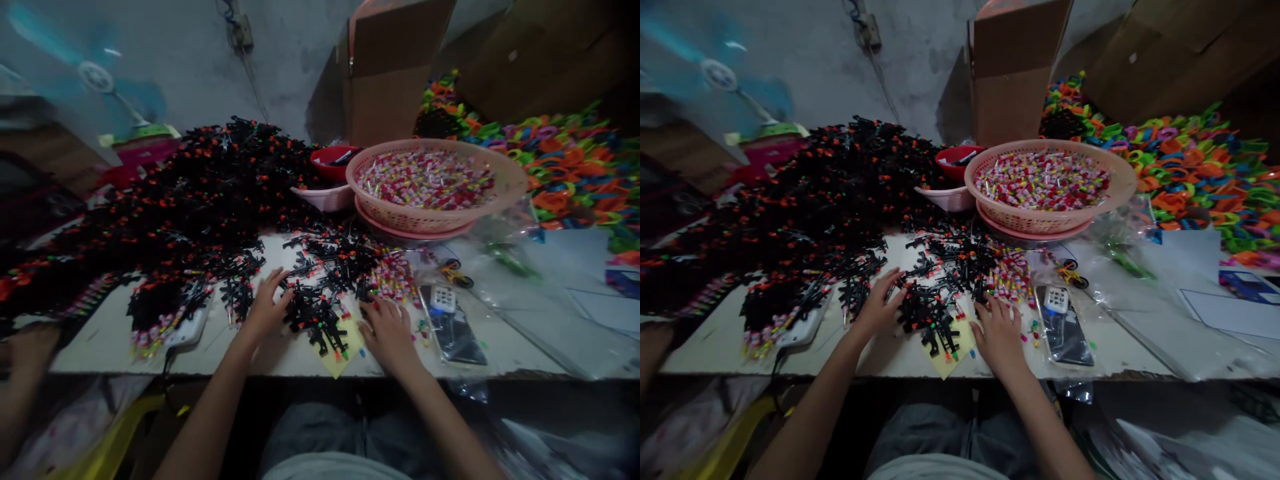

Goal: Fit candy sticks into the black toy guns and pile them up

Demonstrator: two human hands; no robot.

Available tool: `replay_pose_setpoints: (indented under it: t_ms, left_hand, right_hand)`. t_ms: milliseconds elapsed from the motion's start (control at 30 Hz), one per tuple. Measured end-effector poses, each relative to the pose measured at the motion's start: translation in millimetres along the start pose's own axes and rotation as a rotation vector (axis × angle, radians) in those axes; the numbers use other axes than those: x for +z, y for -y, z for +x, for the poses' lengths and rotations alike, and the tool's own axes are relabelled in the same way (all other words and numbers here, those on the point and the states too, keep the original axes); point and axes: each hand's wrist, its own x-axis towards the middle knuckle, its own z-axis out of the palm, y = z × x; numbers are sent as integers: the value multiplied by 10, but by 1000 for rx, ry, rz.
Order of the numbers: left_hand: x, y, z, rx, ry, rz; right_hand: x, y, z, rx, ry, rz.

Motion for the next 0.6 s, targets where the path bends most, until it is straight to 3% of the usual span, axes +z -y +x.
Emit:
replay_pose_setpoints:
  t_ms: [133, 267, 400, 500, 600]
  left_hand:
    - [-117, 137, -323, -242, -46, 360]
    - [-217, 325, -528, -369, -164, 550]
    - [-388, 552, -560, -395, -218, 454]
    - [-506, 676, -544, -410, -206, 391]
    - [-582, 729, -533, -521, -140, 334]
  right_hand:
    - [-153, 93, -73, -1, -39, 39]
    - [-257, 348, -192, -193, 28, 157]
    - [-169, 568, -273, -318, 88, 179]
    - [-78, 564, -281, -268, 95, 155]
    - [-34, 485, -287, -225, 101, 135]
